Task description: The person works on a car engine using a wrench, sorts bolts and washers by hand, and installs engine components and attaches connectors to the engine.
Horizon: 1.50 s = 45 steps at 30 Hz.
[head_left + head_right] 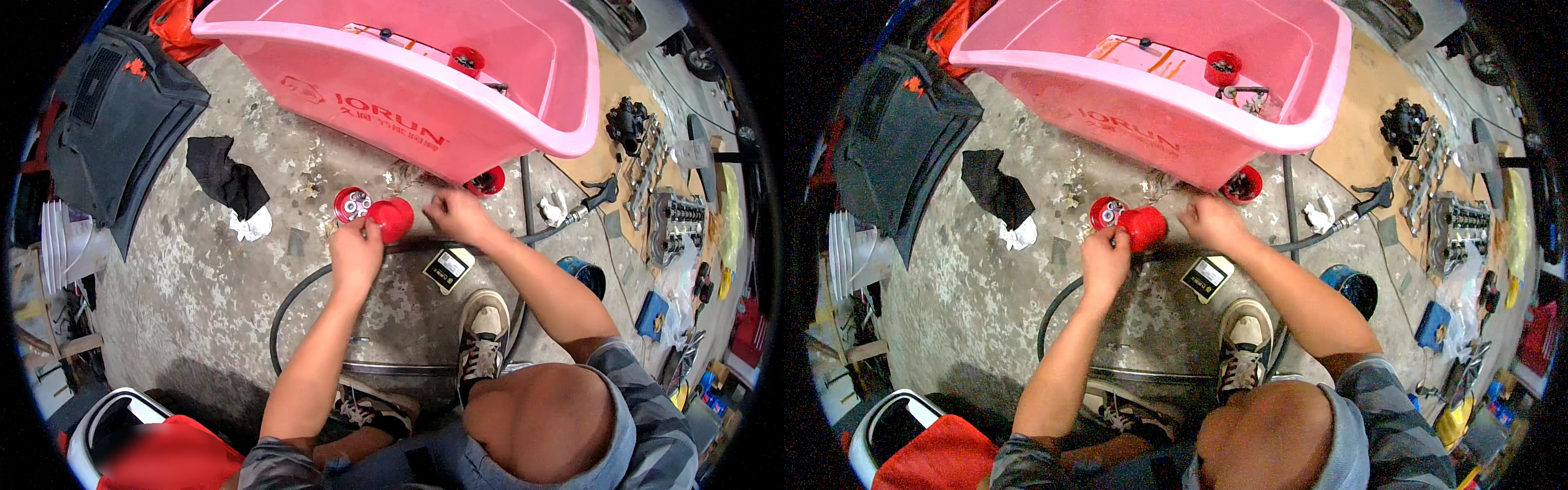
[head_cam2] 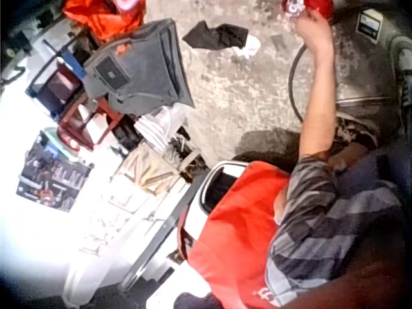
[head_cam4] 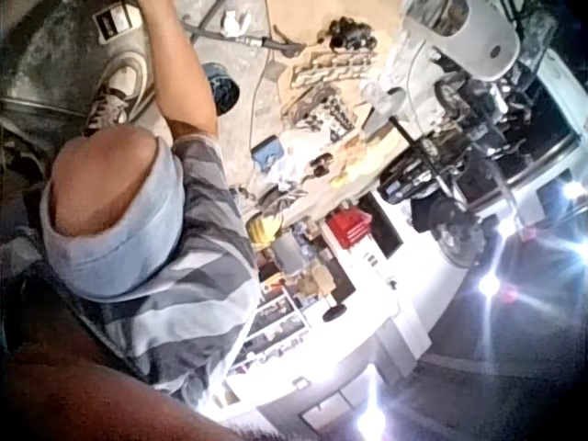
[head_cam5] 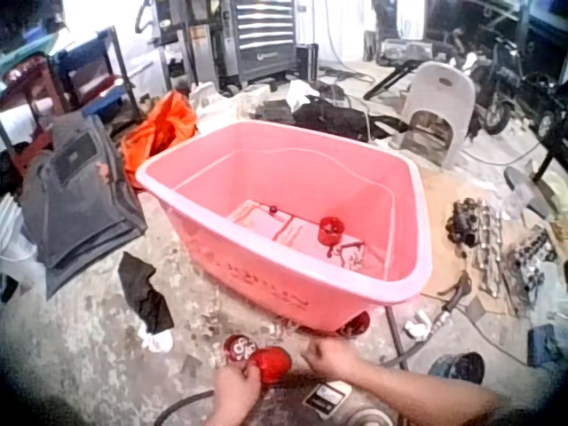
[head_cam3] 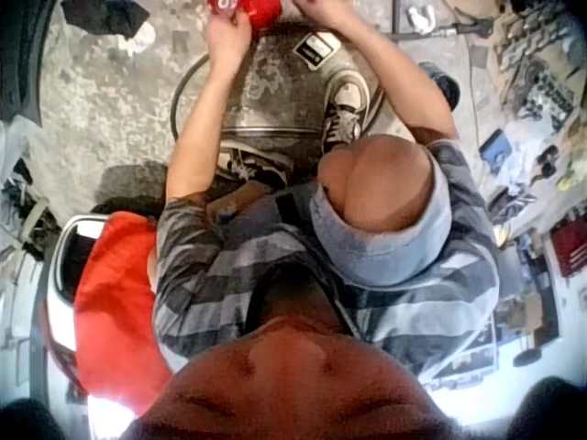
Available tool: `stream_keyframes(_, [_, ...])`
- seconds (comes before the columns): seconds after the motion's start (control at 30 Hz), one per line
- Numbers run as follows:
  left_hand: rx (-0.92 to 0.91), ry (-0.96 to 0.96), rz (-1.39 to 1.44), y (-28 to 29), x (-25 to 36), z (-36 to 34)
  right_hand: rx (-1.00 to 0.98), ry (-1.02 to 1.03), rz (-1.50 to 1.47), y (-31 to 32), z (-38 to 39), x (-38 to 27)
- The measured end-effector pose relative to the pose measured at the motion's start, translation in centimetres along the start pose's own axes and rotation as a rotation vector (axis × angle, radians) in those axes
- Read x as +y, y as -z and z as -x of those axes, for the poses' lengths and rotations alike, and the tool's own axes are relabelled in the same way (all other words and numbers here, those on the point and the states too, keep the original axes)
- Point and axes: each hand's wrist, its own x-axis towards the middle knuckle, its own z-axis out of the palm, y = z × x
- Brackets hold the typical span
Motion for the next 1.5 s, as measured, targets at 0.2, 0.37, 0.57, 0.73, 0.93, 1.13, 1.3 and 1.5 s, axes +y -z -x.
stream_keyframes(0.2, [-0.101,0.046,-0.162,-0.4,0.3,-0.5,-0.264,0.116,0.082,1.0,3.7,-2.0])
stream_keyframes(0.37, [-0.194,0.198,0.362,2.5,-1.0,-1.0,-0.223,0.235,0.110,-0.6,4.3,-1.7])
stream_keyframes(0.57, [-0.681,0.716,1.093,12.7,5.1,1.2,-0.039,0.217,-0.256,4.4,5.9,-8.0])
stream_keyframes(0.73, [-0.841,0.640,1.317,17.1,7.5,2.9,0.001,0.699,-0.258,15.0,5.8,-17.8])
stream_keyframes(0.93, [-0.754,0.248,1.586,20.3,8.8,4.5,-0.220,0.962,-0.016,19.2,4.5,-24.9])
stream_keyframes(1.13, [-0.605,0.171,1.668,21.9,10.8,6.0,0.104,0.924,-0.368,15.1,4.8,-25.5])
stream_keyframes(1.3, [-0.557,0.112,1.727,22.3,10.8,7.4,0.151,0.943,-0.374,15.5,5.6,-25.6])
stream_keyframes(1.5, [-0.454,0.036,1.595,21.8,11.1,7.8,0.158,0.888,-0.468,14.8,6.5,-25.5])
